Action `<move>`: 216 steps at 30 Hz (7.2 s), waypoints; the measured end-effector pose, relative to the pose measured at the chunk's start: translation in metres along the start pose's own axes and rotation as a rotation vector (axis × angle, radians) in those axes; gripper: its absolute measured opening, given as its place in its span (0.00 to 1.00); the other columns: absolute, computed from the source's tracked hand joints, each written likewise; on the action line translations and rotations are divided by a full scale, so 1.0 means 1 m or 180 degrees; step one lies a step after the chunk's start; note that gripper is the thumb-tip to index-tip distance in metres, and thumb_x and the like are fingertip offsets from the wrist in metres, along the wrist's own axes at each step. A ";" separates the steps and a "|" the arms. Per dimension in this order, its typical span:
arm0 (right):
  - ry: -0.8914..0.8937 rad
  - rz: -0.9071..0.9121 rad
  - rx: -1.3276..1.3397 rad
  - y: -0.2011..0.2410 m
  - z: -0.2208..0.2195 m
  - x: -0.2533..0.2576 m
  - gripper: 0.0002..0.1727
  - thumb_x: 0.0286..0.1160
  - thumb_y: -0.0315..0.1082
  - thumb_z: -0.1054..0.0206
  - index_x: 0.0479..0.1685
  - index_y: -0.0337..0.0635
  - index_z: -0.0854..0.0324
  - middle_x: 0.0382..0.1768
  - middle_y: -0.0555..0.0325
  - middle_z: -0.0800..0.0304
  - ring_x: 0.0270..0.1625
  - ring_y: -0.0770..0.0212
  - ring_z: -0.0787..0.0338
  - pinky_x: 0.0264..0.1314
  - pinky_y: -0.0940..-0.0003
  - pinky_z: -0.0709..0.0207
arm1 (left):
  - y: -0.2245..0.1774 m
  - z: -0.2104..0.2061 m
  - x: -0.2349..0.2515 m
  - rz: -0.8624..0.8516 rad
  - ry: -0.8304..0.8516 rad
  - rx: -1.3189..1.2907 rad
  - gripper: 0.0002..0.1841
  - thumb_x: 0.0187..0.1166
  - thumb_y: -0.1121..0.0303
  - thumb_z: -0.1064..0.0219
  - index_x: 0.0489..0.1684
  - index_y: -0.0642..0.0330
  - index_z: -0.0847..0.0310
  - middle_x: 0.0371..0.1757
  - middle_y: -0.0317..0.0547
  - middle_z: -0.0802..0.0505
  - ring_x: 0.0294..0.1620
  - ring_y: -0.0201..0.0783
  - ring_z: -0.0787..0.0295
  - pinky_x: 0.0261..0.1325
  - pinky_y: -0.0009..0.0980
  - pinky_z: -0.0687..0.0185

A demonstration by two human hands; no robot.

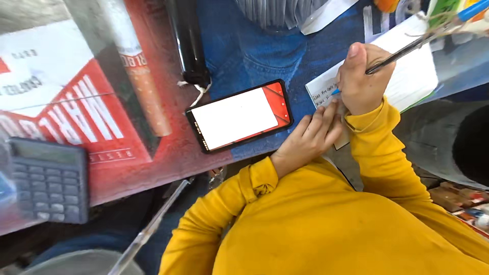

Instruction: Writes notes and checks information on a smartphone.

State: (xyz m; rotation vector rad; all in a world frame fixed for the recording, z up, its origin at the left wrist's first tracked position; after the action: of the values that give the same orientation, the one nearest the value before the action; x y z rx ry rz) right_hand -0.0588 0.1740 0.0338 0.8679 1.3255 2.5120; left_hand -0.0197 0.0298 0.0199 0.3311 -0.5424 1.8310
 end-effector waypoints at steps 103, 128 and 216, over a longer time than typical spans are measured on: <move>0.0480 -0.0830 0.1177 -0.015 0.017 0.014 0.27 0.93 0.36 0.60 0.25 0.60 0.18 0.22 0.86 0.15 0.19 0.86 0.21 0.20 0.88 0.26 | -0.005 -0.011 0.001 -0.0327 0.0982 0.0590 0.34 0.77 0.78 0.36 0.88 0.60 0.39 0.90 0.53 0.35 0.81 0.48 0.32 0.63 0.41 0.34; 0.0676 -0.0177 0.0737 -0.010 0.014 0.017 0.24 0.90 0.41 0.46 0.15 0.62 0.30 0.14 0.87 0.28 0.16 0.88 0.27 0.18 0.89 0.34 | -0.005 -0.008 0.002 -0.0205 0.0820 0.0420 0.32 0.78 0.67 0.34 0.84 0.62 0.33 0.88 0.54 0.30 0.75 0.50 0.25 0.60 0.45 0.34; 0.0066 0.0631 0.0127 -0.009 0.027 0.013 0.27 0.90 0.37 0.45 0.10 0.47 0.32 0.16 0.73 0.28 0.24 0.84 0.24 0.28 0.87 0.31 | -0.004 -0.010 0.003 -0.0129 0.0719 0.0521 0.36 0.73 0.66 0.30 0.86 0.62 0.34 0.89 0.51 0.30 0.73 0.49 0.26 0.60 0.47 0.39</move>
State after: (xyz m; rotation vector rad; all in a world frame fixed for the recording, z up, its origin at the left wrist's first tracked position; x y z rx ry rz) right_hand -0.0557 0.2037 0.0434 1.0317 1.3620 2.6565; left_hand -0.0164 0.0391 0.0136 0.2388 -0.2290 1.8484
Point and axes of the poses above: each hand's wrist, its own x-axis towards the middle knuckle, its own z-axis out of the back of the hand, y = z × x, the point moved 5 cm from there along x, towards the middle knuckle
